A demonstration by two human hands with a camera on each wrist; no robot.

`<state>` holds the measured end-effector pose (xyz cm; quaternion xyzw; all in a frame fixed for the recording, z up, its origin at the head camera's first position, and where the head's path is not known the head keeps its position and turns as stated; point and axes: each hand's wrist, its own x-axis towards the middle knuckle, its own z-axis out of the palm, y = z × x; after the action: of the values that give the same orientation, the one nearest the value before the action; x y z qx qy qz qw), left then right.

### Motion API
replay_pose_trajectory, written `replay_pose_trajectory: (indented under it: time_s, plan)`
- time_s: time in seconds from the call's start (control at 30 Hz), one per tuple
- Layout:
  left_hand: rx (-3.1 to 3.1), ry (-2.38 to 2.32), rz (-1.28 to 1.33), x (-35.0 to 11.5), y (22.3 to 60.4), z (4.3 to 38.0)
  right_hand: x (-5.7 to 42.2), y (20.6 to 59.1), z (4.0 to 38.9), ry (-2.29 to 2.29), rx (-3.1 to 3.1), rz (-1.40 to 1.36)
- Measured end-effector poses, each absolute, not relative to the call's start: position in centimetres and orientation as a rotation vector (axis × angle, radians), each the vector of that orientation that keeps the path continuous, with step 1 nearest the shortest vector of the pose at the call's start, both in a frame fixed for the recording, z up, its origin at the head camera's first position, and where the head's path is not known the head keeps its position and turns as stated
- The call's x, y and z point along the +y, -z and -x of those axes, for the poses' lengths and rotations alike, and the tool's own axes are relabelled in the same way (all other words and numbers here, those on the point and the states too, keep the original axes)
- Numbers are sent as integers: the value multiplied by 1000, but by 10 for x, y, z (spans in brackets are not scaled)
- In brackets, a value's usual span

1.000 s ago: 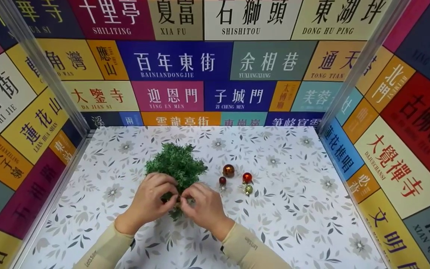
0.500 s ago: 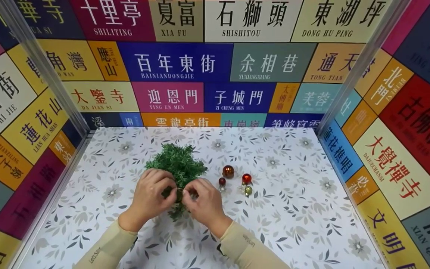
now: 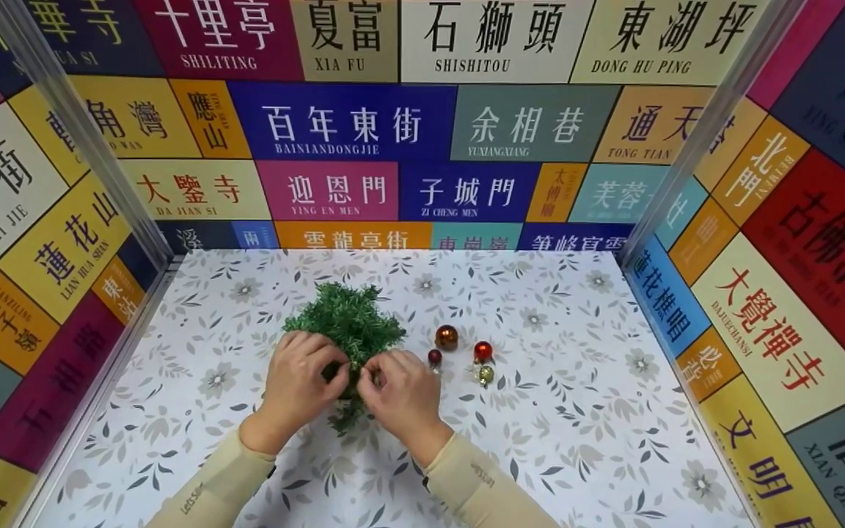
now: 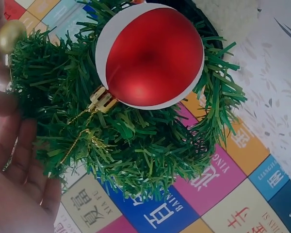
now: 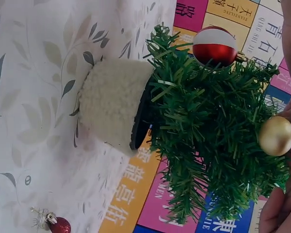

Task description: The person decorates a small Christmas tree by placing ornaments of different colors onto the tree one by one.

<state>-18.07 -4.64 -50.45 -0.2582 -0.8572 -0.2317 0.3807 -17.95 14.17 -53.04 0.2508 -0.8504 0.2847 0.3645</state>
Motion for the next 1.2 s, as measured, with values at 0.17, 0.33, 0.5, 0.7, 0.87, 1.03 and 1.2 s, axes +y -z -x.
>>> replay_pose_trajectory:
  time_s: [0.17,0.33,0.5,0.7,0.87,1.03,1.2]
  plan:
    - [-2181,569,700,-48,507,182,143,529,178,-646,-2158,-734]
    - [-2181,578,725,-50,507,182,143,528,177,-591,-2086,-815]
    - [-2183,584,727,-51,508,183,144,529,177,-640,-2130,-787]
    - [-2193,600,725,-52,509,182,146,529,177,-667,-2169,-780]
    - [-2199,619,731,-54,508,181,149,529,175,-692,-2157,-808]
    - [-2200,634,726,-55,508,180,153,529,175,-745,-2128,-827]
    - [-2210,640,701,-57,509,179,159,529,177,-784,-2095,-817]
